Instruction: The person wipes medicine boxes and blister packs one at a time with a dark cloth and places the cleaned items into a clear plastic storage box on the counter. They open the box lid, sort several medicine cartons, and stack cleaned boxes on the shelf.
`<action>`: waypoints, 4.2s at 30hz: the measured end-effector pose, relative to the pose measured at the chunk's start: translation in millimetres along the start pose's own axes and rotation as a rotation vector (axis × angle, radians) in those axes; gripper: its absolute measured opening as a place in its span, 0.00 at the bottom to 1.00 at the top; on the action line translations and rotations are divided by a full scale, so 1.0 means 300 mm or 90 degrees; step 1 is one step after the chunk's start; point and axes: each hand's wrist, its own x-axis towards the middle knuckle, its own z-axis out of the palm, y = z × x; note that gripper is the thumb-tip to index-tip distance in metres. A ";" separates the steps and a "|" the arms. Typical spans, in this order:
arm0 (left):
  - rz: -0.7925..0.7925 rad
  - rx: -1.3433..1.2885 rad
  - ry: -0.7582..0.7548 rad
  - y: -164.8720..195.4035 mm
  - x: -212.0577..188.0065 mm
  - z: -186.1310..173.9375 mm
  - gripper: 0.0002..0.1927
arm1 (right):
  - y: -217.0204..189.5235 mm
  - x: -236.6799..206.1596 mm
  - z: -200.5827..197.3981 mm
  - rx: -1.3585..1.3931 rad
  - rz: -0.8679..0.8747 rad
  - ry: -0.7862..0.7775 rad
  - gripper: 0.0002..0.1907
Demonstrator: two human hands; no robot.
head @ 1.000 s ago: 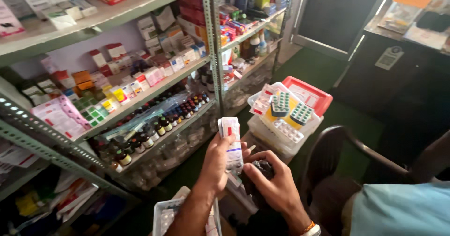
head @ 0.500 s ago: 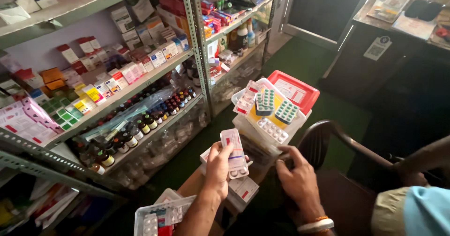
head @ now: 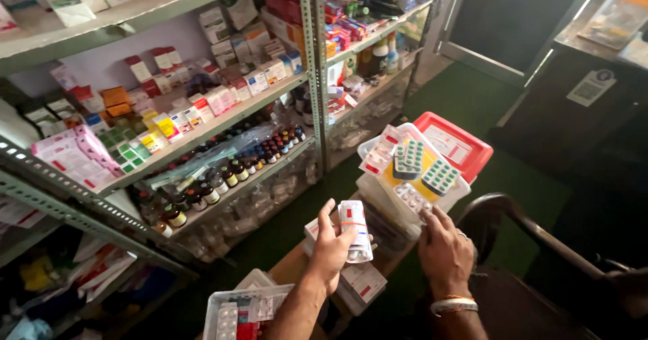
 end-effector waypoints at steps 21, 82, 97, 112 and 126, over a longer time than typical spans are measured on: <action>0.079 -0.224 -0.027 0.038 -0.111 -0.157 0.19 | -0.298 -0.106 -0.036 0.799 0.319 -0.362 0.09; 0.021 -0.151 0.047 0.060 -0.029 -0.254 0.10 | -0.290 -0.133 -0.083 0.432 0.259 -0.169 0.18; -0.042 -0.082 0.282 -0.246 0.414 0.347 0.23 | 0.112 -0.078 -0.082 1.107 0.605 -0.215 0.16; 0.088 0.278 0.335 -0.270 0.385 0.380 0.33 | 0.220 -0.045 -0.009 1.152 0.757 -0.436 0.20; -0.085 0.137 0.056 -0.323 0.366 0.233 0.29 | 0.072 -0.079 -0.148 1.150 0.782 -0.406 0.21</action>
